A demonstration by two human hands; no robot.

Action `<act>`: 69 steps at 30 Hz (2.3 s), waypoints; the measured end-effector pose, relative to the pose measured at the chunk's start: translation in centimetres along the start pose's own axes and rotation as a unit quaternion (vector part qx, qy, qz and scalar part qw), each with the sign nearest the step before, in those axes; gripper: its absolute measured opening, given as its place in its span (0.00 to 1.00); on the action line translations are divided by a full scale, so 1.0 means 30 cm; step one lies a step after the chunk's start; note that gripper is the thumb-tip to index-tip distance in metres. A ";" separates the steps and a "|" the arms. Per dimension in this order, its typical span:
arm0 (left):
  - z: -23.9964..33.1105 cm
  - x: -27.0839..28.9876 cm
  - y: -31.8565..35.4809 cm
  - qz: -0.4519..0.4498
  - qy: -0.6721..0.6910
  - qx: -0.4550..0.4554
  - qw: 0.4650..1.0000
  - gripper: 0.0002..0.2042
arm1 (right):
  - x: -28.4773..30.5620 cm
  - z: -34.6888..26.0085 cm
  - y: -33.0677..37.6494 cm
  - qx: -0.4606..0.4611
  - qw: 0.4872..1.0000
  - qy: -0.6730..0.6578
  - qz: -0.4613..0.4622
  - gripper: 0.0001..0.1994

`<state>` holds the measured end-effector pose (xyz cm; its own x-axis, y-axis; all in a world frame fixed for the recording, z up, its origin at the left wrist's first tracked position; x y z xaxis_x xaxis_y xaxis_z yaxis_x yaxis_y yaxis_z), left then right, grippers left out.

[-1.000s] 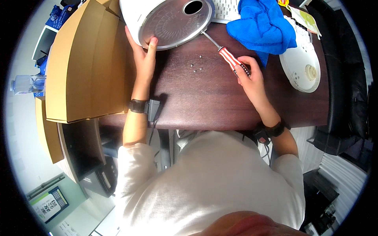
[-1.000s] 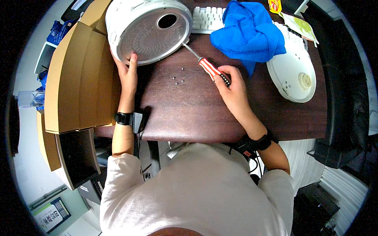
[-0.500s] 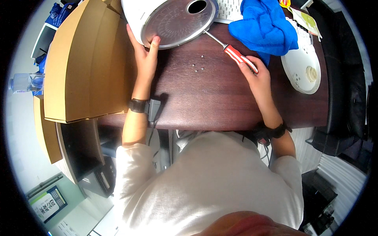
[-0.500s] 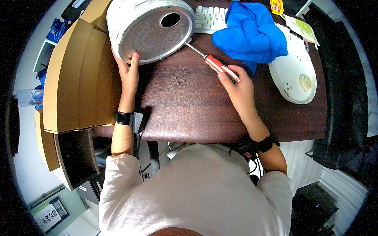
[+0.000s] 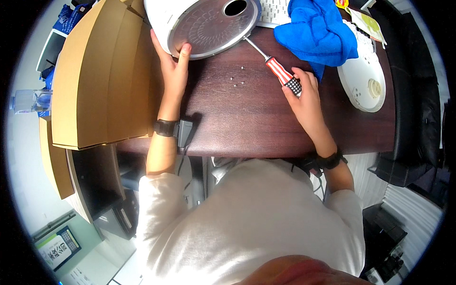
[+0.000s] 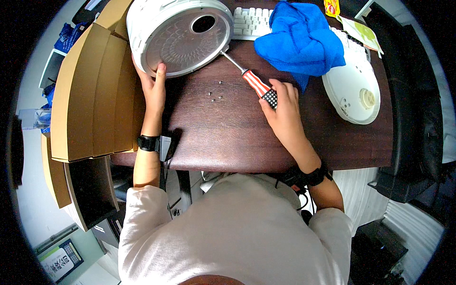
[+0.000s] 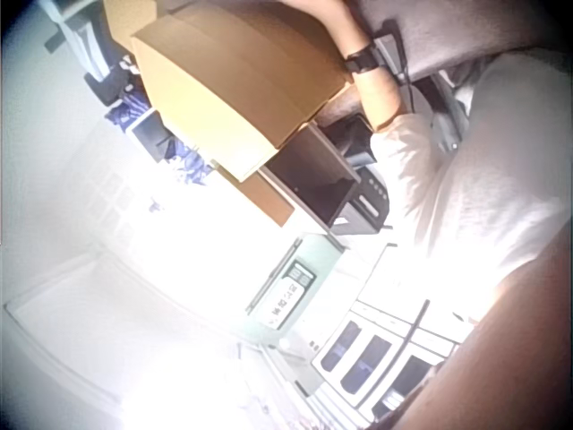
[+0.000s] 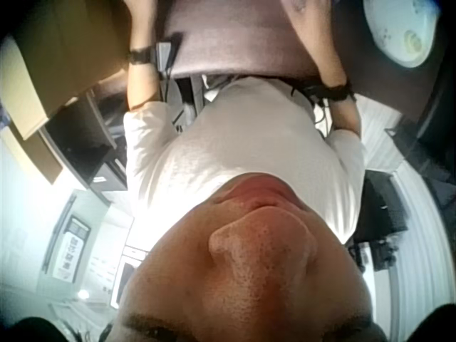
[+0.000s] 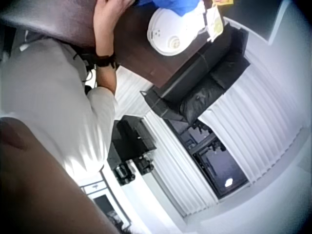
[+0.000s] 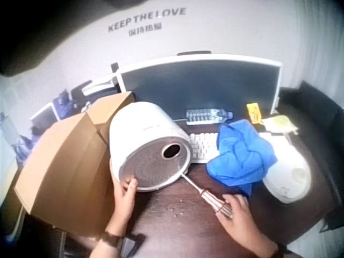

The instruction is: The person uses a screwdriver to remove screws from a circular metal cover, then wipes the cover with a blue cloth. The person places the cover back onto a white cylindrical appliance and begins reinserting screws.

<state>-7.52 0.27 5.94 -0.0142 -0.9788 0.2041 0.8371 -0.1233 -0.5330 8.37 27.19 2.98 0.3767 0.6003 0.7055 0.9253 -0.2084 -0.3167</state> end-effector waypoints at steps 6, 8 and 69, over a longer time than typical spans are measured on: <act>-0.008 -0.003 0.003 -0.005 0.025 0.021 0.999 0.45 | -0.007 -0.015 -0.002 0.000 0.995 0.096 -0.010 0.24; -0.009 0.000 0.004 -0.002 0.018 0.014 1.000 0.45 | 0.004 -0.030 0.004 -0.001 0.985 0.170 -0.023 0.23; 0.021 0.004 -0.002 0.006 -0.011 -0.015 1.000 0.44 | -0.080 0.109 0.033 -0.309 0.815 -0.487 -0.047 0.15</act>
<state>-7.23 0.28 6.52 0.0085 -0.9767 0.2145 0.8207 -0.1157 -0.5596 8.23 28.08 -1.09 0.3681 0.9019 -0.2260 0.9064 -0.2940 0.3032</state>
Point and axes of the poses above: each hand's wrist, its own y-axis away from the middle knuckle, its own x-axis out of the back of the hand, z = x × y, the point moved 8 cm from there along -y, towards the middle knuckle, and after that the axes turned 1 degree about -x, right-handed, at the moved point
